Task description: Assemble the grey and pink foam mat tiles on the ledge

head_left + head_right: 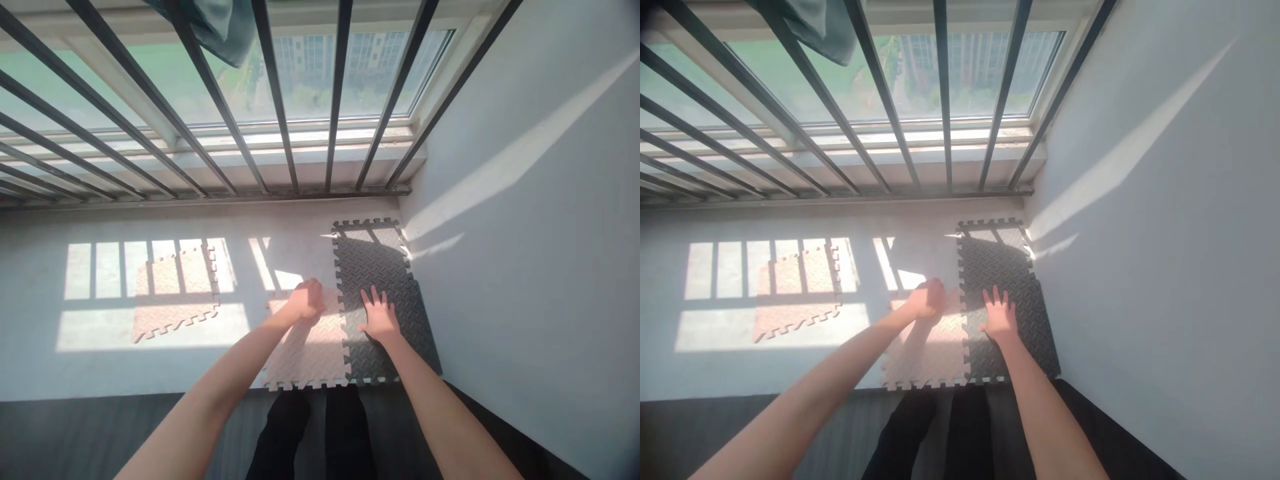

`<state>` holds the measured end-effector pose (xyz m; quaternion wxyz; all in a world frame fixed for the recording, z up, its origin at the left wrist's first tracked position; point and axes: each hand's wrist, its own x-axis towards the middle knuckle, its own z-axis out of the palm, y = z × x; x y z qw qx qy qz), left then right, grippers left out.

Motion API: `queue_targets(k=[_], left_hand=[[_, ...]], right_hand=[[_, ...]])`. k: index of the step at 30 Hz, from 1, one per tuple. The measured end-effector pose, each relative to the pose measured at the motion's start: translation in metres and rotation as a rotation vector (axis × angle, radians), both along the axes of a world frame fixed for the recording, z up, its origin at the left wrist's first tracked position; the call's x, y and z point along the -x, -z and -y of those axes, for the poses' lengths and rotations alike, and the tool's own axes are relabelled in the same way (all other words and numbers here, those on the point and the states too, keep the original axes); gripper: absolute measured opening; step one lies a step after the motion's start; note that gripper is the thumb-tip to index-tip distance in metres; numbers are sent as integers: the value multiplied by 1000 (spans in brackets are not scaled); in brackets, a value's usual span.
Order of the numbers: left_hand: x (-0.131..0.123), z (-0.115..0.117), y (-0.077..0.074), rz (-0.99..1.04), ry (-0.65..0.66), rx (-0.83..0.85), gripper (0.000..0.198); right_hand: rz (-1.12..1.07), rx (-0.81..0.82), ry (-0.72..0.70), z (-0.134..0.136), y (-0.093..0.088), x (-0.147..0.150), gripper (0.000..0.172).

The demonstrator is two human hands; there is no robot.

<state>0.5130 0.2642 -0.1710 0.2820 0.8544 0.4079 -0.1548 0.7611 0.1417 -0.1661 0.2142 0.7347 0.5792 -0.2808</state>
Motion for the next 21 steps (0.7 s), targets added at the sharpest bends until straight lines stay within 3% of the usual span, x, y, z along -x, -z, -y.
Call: queue_targets(k=[4,11,17,21], left_hand=[[-38,25,10,-69,-108,-79,48],[-57,11,11,-184,-124,-30,69],[-64,8,1,-217,-164,53,46],[-64,10,-15,-187,-131,83,37]], right_hand=[[24,-45,-102,-8,2,8,129],[-39,-11,-130,-25,-2,12,144],[-46,-20,-129,-24,1,10,143],[-32,-14,-131,-26,3,14,145]])
